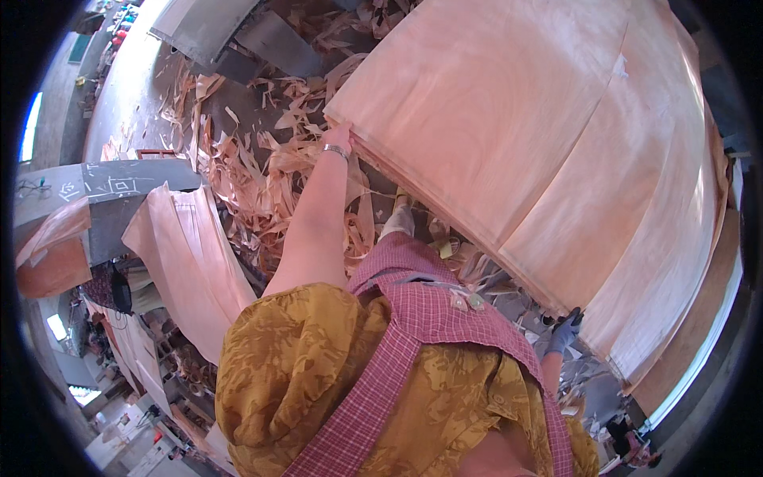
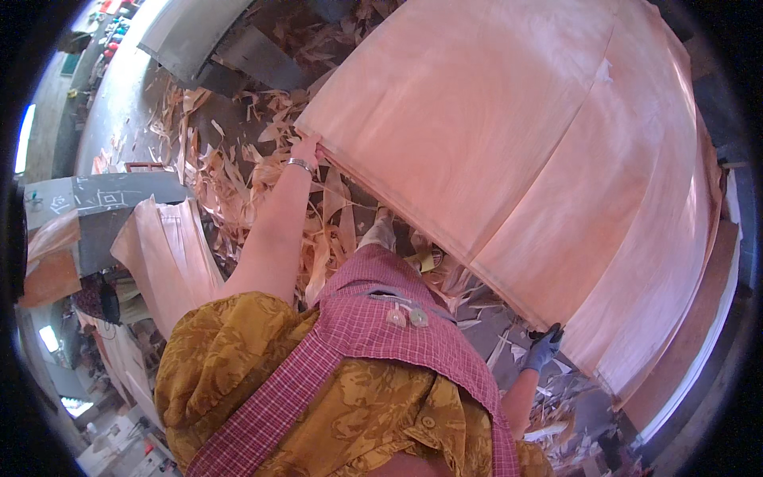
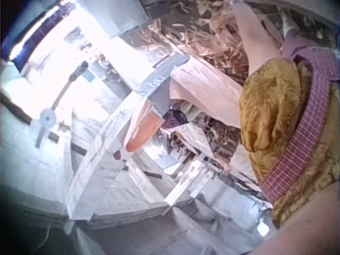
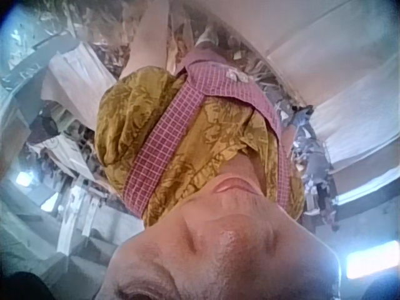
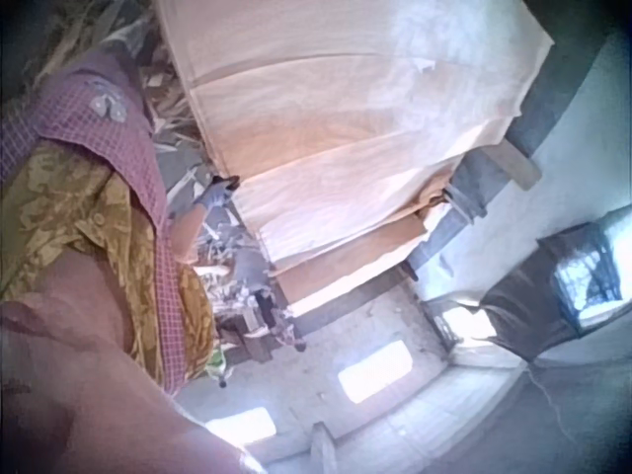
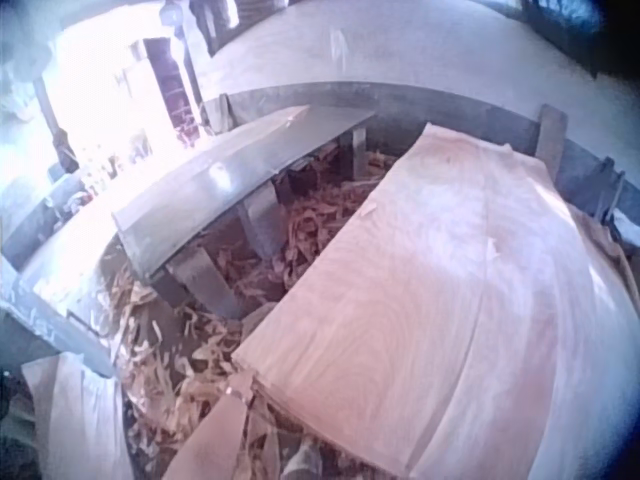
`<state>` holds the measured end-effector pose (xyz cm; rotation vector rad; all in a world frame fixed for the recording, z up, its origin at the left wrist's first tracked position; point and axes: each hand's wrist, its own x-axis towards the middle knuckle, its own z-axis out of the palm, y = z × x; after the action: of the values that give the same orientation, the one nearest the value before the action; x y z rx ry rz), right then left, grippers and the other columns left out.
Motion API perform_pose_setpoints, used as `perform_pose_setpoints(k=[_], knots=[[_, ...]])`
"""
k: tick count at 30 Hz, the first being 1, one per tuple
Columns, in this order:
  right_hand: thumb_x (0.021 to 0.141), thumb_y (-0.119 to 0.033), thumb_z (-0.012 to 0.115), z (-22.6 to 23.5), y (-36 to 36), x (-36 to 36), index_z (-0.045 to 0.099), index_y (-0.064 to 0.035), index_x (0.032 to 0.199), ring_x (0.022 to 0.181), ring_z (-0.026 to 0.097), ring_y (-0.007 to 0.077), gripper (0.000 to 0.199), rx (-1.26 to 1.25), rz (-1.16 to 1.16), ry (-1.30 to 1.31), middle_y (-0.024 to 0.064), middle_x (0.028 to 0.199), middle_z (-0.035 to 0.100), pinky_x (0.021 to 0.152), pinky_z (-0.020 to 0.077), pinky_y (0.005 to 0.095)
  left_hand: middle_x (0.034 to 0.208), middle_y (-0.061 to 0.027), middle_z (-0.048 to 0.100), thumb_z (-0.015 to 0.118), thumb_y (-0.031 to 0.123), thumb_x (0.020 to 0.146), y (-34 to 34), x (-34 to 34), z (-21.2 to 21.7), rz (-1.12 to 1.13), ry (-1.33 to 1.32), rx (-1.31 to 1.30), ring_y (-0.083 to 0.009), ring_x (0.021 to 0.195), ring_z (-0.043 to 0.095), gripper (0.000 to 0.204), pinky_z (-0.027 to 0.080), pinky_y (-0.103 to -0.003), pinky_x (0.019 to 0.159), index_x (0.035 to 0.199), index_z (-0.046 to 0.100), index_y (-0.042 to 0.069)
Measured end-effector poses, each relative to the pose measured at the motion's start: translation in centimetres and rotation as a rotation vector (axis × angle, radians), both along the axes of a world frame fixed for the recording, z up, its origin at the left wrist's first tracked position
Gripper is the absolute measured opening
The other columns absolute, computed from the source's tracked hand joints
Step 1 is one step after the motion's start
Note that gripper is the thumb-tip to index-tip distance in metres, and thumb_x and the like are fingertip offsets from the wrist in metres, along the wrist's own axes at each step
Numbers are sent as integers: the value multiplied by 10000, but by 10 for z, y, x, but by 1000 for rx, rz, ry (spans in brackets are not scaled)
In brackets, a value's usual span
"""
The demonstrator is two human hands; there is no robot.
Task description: The person applies tape to cracks in large sheets of wood veneer and uses a knife to cut and remove damaged sections, replacing them with patches from other veneer sheets.
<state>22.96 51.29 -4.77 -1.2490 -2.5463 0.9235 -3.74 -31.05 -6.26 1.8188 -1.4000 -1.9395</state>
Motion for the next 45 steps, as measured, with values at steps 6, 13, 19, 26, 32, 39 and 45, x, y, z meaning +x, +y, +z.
perform_pose_setpoints(k=[6,13,19,26,32,39,45], knots=[[1000,-449,487,5,-5,-3,571,72,1243,1051,601,308,581,-36,39,-167,221,1210,636,922,453,387,694,-37,616,720,166,836,-10,4,1,-135,-81,-29,-136,459,538,133,405,-263,362,828,630,69],[989,-468,523,9,3,9,611,58,1179,911,628,284,566,-40,11,-95,189,1069,686,810,490,371,662,-42,570,686,120,843,-1,5,10,-232,-74,93,-147,435,489,111,354,-290,354,843,581,81],[972,-453,578,52,-61,-22,647,-61,1000,479,515,107,398,-293,-146,10,51,714,661,415,342,269,695,-20,579,669,244,878,-17,5,7,-303,-237,40,-146,464,521,157,355,-324,382,874,580,115],[964,-477,582,62,-75,-25,644,-70,987,452,488,93,412,-204,-127,-18,21,669,651,418,351,263,757,-30,598,646,230,900,-21,1,-6,-275,-235,6,-178,567,587,144,424,-327,416,951,588,107],[983,-461,551,61,-80,-30,639,-28,1146,669,639,138,471,-219,-114,-114,113,879,702,521,475,278,982,-90,625,660,166,892,-22,9,1,-255,-170,-24,-230,761,645,274,544,-333,529,1131,578,59],[1001,-420,499,38,-81,89,656,20,1120,891,641,400,482,276,44,-398,258,993,668,782,494,463,1326,-226,548,469,379,981,50,57,-9,-825,-451,-1608,-414,1198,524,573,352,-562,1049,1390,437,-21],[957,-437,577,25,-102,86,653,20,805,577,517,314,488,161,-86,-51,233,691,603,580,420,434,1536,-204,306,589,502,865,221,76,93,-1681,166,-1445,-427,1424,247,710,133,-639,1141,1484,381,223]])
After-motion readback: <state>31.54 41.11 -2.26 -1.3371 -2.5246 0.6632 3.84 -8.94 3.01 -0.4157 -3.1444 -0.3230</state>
